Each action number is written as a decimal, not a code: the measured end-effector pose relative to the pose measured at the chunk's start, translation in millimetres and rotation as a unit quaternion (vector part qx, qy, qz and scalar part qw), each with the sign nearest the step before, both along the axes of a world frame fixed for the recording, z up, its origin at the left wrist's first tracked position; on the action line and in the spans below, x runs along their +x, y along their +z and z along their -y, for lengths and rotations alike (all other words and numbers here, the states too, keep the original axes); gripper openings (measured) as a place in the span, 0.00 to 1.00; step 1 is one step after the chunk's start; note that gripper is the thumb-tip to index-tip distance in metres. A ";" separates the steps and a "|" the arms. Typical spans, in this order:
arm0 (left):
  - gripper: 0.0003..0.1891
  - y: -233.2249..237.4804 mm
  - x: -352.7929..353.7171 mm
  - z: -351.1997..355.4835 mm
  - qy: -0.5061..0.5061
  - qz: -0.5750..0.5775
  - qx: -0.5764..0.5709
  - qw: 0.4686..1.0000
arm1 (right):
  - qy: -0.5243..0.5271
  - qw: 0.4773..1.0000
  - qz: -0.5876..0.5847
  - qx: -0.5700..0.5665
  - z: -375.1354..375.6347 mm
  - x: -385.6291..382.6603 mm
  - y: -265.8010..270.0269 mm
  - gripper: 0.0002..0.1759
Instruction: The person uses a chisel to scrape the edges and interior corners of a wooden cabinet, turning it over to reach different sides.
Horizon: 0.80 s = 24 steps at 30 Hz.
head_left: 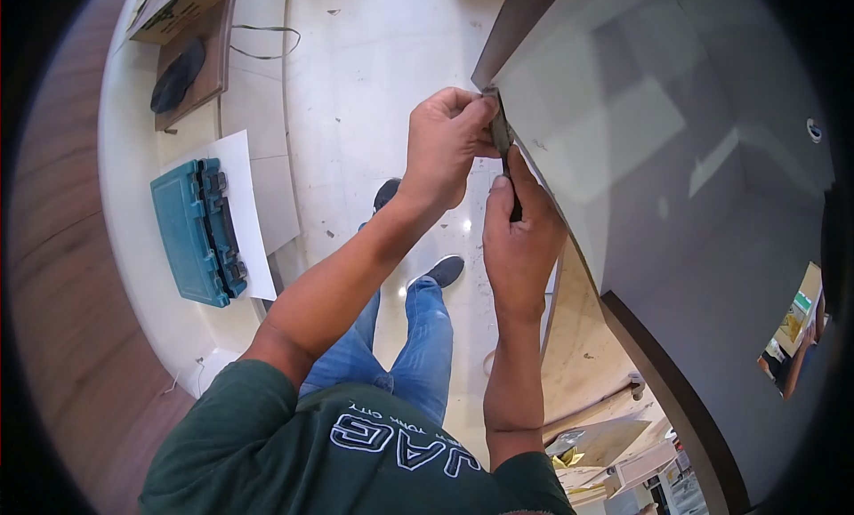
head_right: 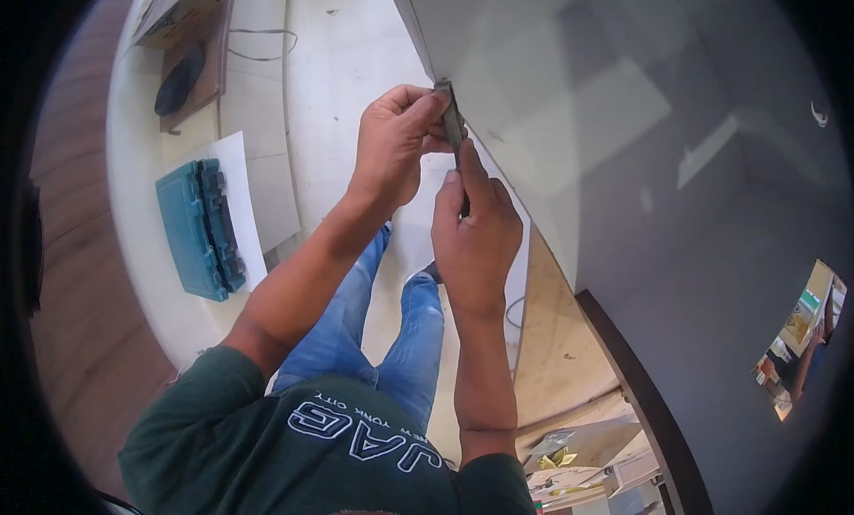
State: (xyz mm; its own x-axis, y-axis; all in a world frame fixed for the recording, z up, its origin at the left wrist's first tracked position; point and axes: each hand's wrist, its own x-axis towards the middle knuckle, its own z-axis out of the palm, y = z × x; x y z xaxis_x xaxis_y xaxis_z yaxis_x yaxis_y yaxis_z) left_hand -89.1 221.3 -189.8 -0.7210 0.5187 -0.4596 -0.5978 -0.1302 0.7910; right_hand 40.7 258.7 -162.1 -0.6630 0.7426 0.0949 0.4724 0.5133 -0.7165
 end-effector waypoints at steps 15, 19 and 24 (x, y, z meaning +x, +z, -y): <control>0.30 -17.2 14.7 -9.6 0.084 -0.144 -0.048 0.985 | -0.151 0.970 -0.136 -0.135 73.8 114.3 -30.3 0.22; 0.28 -10.1 15.5 -15.9 0.060 -0.056 0.025 0.996 | -0.188 0.951 -0.125 -0.212 100.0 143.5 -21.4 0.22; 0.23 -46.1 2.6 -14.4 0.060 0.090 0.169 0.980 | -0.234 0.903 -0.166 -0.321 116.3 158.9 -12.2 0.23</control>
State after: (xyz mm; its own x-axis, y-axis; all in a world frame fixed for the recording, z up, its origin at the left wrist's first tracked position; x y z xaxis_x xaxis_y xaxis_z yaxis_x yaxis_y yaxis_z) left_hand -86.5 235.8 -235.8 -0.7094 0.5790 -0.4018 -0.6878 -0.4441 0.5743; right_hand 199.5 142.4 -174.3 -0.2761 0.9065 -0.3193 0.2352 -0.2584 -0.9370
